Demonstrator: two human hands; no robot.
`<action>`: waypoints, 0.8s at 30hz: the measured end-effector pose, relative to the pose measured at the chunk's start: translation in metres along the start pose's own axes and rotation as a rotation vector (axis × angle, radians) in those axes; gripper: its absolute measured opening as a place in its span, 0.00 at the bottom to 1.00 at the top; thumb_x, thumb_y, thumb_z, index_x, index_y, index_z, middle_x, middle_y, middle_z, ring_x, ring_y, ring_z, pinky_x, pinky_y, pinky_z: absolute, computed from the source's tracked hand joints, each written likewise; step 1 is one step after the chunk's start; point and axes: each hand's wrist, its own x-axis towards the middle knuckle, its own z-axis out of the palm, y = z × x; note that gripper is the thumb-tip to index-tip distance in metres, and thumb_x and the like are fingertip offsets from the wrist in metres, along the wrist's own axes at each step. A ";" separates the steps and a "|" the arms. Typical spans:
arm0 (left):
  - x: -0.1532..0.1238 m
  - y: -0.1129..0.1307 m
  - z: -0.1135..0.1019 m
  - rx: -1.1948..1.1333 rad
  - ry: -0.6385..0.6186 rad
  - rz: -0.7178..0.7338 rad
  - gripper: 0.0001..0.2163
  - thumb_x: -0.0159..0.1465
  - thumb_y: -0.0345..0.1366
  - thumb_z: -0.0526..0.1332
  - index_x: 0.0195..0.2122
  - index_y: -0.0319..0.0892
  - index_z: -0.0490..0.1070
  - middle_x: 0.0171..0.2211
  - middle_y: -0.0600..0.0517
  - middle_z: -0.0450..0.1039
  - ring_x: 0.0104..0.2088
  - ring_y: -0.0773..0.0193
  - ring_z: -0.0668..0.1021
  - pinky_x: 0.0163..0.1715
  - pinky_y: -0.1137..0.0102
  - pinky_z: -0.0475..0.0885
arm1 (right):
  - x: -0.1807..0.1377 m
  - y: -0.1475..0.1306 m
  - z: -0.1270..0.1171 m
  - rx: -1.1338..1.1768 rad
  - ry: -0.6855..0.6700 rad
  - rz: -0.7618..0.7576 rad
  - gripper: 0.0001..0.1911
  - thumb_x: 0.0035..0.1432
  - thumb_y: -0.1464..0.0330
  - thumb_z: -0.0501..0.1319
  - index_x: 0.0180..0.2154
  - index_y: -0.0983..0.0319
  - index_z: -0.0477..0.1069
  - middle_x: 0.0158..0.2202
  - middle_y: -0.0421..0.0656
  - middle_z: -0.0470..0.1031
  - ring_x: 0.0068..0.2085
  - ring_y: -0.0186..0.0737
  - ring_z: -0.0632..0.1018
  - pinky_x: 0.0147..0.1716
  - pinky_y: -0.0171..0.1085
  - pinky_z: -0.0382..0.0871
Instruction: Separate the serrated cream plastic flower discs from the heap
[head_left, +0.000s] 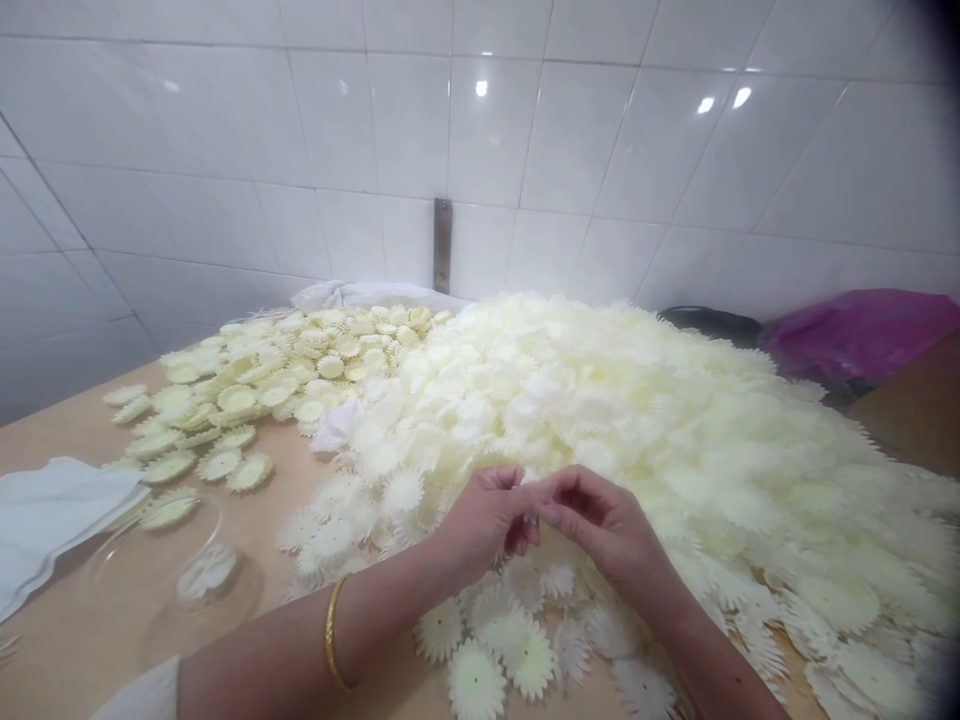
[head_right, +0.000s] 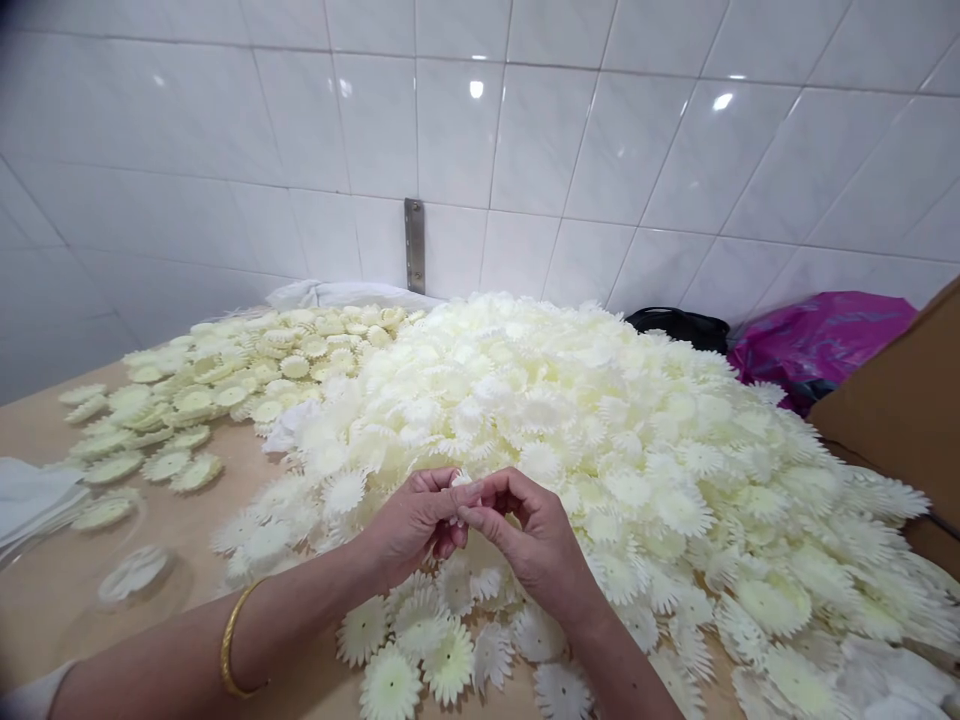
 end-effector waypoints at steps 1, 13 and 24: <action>0.000 0.001 0.000 -0.004 -0.029 -0.002 0.17 0.53 0.49 0.60 0.20 0.38 0.62 0.13 0.56 0.63 0.12 0.76 0.63 0.12 0.78 0.53 | 0.000 -0.001 0.000 0.064 -0.033 0.010 0.07 0.53 0.64 0.58 0.29 0.61 0.67 0.24 0.39 0.70 0.27 0.36 0.72 0.30 0.37 0.66; 0.000 0.004 0.001 -0.069 -0.098 0.024 0.12 0.54 0.40 0.61 0.22 0.38 0.63 0.17 0.54 0.68 0.15 0.74 0.68 0.16 0.77 0.61 | 0.003 0.002 -0.009 0.050 0.185 0.056 0.13 0.52 0.61 0.58 0.21 0.62 0.66 0.20 0.37 0.65 0.25 0.32 0.67 0.29 0.32 0.61; 0.002 0.006 0.000 0.040 0.116 0.059 0.13 0.54 0.39 0.60 0.19 0.39 0.58 0.15 0.55 0.66 0.13 0.76 0.64 0.13 0.79 0.56 | 0.008 0.012 -0.023 0.153 0.723 0.020 0.14 0.52 0.60 0.58 0.22 0.61 0.60 0.18 0.35 0.62 0.23 0.31 0.65 0.26 0.32 0.61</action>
